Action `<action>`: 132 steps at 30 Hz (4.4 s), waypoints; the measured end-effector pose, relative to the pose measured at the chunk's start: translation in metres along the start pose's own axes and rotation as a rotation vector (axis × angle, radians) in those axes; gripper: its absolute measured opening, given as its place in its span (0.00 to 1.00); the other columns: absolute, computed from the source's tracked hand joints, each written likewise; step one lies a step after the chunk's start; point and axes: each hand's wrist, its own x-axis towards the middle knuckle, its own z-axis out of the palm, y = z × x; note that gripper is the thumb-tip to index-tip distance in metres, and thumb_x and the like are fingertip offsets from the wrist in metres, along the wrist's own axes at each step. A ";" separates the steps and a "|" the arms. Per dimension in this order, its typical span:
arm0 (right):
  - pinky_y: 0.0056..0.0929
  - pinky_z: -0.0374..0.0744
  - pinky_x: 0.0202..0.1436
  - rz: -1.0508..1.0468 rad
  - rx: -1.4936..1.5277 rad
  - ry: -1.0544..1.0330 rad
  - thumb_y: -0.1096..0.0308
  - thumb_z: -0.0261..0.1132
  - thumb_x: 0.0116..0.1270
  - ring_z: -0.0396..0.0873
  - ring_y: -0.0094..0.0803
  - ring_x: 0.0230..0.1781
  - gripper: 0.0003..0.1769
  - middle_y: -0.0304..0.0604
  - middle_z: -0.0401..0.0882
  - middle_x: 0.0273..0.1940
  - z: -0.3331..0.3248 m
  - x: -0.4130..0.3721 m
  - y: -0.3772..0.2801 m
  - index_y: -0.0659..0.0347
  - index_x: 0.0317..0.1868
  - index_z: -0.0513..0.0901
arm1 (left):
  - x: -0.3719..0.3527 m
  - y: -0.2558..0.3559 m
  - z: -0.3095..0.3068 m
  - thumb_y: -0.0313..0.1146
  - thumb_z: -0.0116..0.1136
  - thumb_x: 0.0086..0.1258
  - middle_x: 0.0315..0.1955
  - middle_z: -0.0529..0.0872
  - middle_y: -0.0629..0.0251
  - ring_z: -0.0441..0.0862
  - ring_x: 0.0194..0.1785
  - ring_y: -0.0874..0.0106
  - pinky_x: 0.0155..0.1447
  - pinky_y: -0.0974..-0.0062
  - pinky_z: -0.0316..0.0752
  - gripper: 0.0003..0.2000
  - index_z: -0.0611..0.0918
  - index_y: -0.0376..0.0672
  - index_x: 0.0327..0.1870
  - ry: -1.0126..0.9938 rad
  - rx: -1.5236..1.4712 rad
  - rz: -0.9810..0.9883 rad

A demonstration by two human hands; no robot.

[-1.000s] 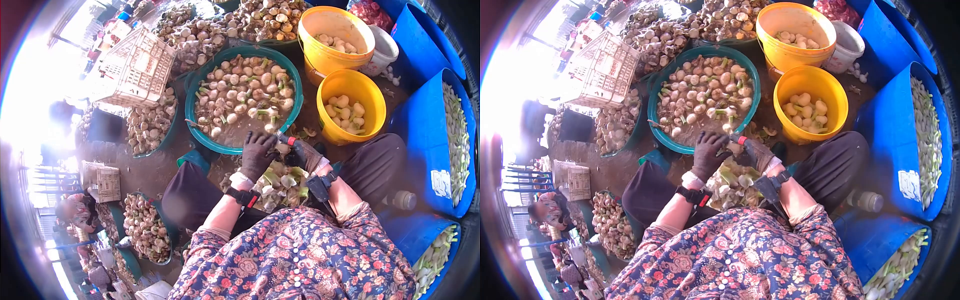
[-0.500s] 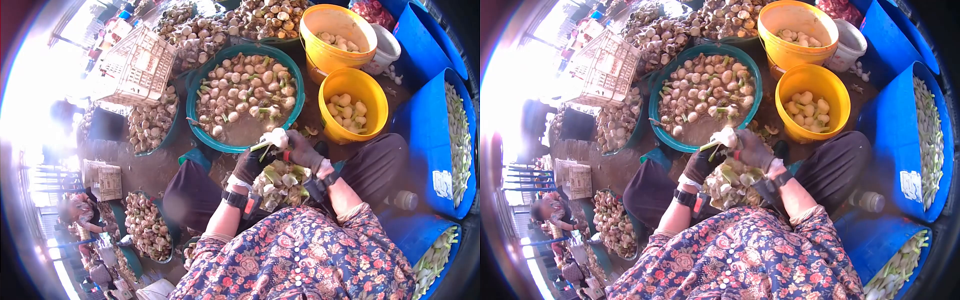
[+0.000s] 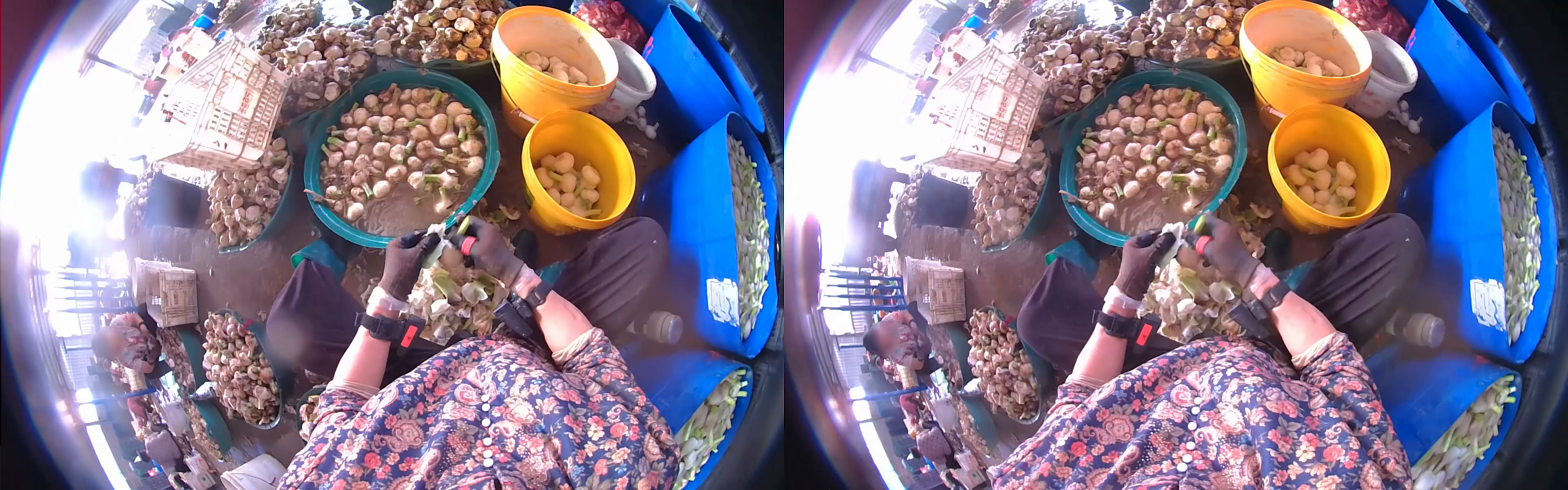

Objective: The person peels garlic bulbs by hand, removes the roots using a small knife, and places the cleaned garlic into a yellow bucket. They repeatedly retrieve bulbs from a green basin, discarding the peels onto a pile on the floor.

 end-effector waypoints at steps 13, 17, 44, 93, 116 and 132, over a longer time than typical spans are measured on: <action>0.20 0.69 0.18 0.332 0.955 -0.019 0.57 0.51 0.69 0.70 0.19 0.21 0.14 0.31 0.72 0.24 -0.051 0.024 0.038 0.56 0.39 0.78 | -0.035 0.042 -0.037 0.34 0.64 0.63 0.36 0.85 0.63 0.80 0.38 0.77 0.44 0.78 0.75 0.15 0.81 0.37 0.47 -0.415 0.786 0.152; 0.20 0.70 0.22 0.115 0.396 0.122 0.57 0.57 0.67 0.70 0.18 0.22 0.12 0.31 0.71 0.22 -0.025 0.009 -0.010 0.56 0.36 0.78 | -0.009 0.026 -0.013 0.41 0.67 0.59 0.43 0.84 0.58 0.80 0.44 0.74 0.50 0.76 0.74 0.27 0.75 0.34 0.56 -0.140 0.707 0.299; 0.29 0.75 0.40 -0.171 -0.058 0.034 0.68 0.61 0.62 0.77 0.27 0.33 0.07 0.39 0.81 0.31 -0.024 0.016 0.009 0.63 0.36 0.81 | 0.012 0.016 0.016 0.28 0.67 0.56 0.31 0.82 0.64 0.80 0.35 0.71 0.40 0.76 0.73 0.10 0.84 0.39 0.38 -0.231 0.644 0.483; 0.33 0.78 0.35 0.139 0.086 0.105 0.55 0.62 0.64 0.80 0.33 0.29 0.17 0.43 0.80 0.32 -0.026 0.018 -0.003 0.61 0.42 0.78 | 0.038 -0.003 0.028 0.37 0.73 0.50 0.48 0.79 0.61 0.77 0.49 0.73 0.55 0.74 0.73 0.28 0.76 0.34 0.52 -0.196 0.451 0.261; 0.26 0.75 0.39 0.262 -0.301 -0.214 0.59 0.62 0.64 0.76 0.25 0.32 0.16 0.37 0.78 0.32 -0.023 0.013 0.021 0.62 0.44 0.75 | 0.019 -0.029 0.015 0.38 0.58 0.68 0.35 0.84 0.70 0.81 0.37 0.76 0.41 0.78 0.76 0.13 0.82 0.36 0.44 -0.114 0.351 0.022; 0.33 0.75 0.48 -0.552 -0.658 0.101 0.71 0.67 0.50 0.76 0.40 0.44 0.14 0.42 0.78 0.41 0.000 0.001 -0.010 0.55 0.40 0.82 | 0.005 -0.021 -0.008 0.35 0.57 0.68 0.37 0.83 0.62 0.80 0.40 0.75 0.42 0.77 0.77 0.14 0.78 0.35 0.48 -0.143 0.497 0.277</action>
